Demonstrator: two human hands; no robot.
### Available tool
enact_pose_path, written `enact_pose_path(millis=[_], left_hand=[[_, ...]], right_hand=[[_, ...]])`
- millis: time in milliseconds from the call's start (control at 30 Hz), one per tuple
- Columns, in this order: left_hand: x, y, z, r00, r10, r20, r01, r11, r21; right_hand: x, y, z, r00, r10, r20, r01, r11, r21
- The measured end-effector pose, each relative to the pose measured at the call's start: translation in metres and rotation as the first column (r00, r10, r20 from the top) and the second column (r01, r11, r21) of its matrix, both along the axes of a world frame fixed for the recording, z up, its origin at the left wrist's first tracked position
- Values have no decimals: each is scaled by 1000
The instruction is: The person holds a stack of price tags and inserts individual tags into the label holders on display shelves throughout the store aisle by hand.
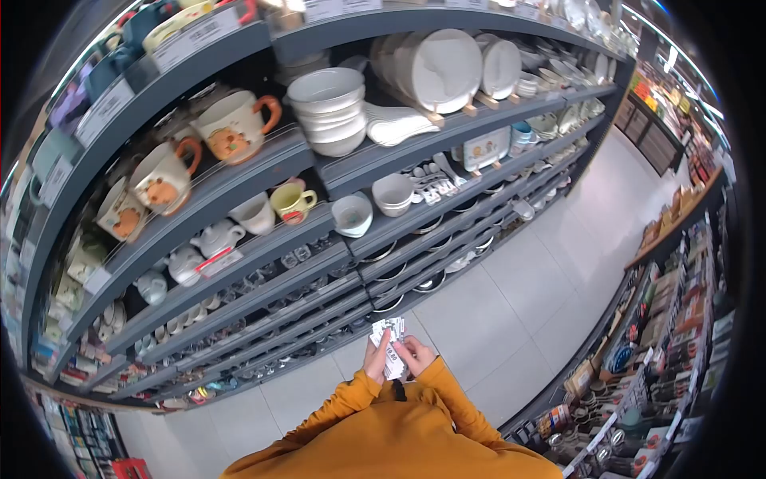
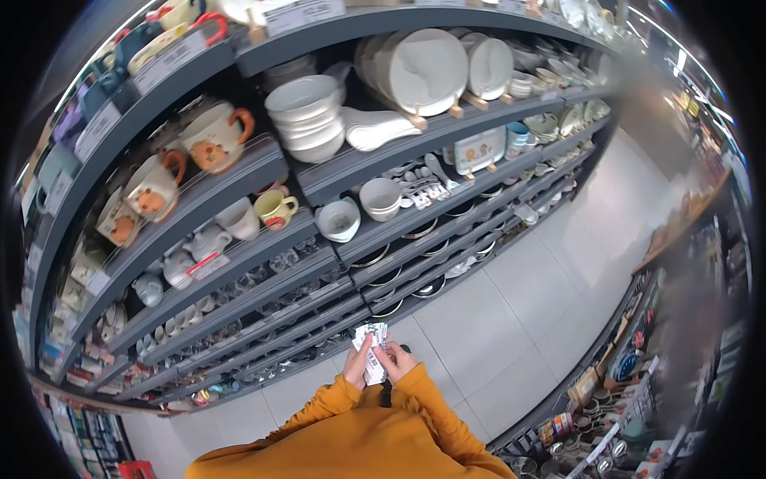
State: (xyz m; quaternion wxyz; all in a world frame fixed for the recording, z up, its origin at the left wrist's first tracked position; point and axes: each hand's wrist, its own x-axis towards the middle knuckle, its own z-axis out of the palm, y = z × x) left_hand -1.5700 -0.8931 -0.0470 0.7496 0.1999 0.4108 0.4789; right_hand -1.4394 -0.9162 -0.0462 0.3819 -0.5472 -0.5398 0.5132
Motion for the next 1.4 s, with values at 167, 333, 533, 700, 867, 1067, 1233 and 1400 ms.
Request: enact_pose_path(millis=[167, 333, 533, 700, 867, 1067, 1233, 1400], left_hand=[[26, 20, 28, 979, -164, 118, 174, 981, -82], [31, 45, 16, 917, -249, 312, 286, 955, -80], [64, 83, 0, 929, -193, 316, 239, 965, -112], [132, 109, 13, 683, -687, 248, 721, 688, -81], [180, 147, 13, 717, -669, 193, 696, 702, -153], [235, 195, 8, 920, -334, 205, 359, 928, -100], [302, 219, -1, 958, 127, 259, -104, 989, -102], [385, 229, 17, 860, 461, 218, -452, 887, -90]], right_hand=[[18, 0, -12, 984, 26, -176, -44, 994, -100], [60, 22, 24, 953, 262, -154, -286, 943, -172], [173, 178, 48, 918, -212, 334, 96, 939, 331], [234, 331, 70, 764, -359, 536, -44, 799, 599], [279, 413, 49, 513, -250, 821, -299, 845, 444], [311, 468, 46, 536, 38, 844, -622, 694, 363], [328, 488, 60, 572, 160, 804, -730, 546, 411], [391, 433, 93, 906, 300, 300, -407, 811, 419]])
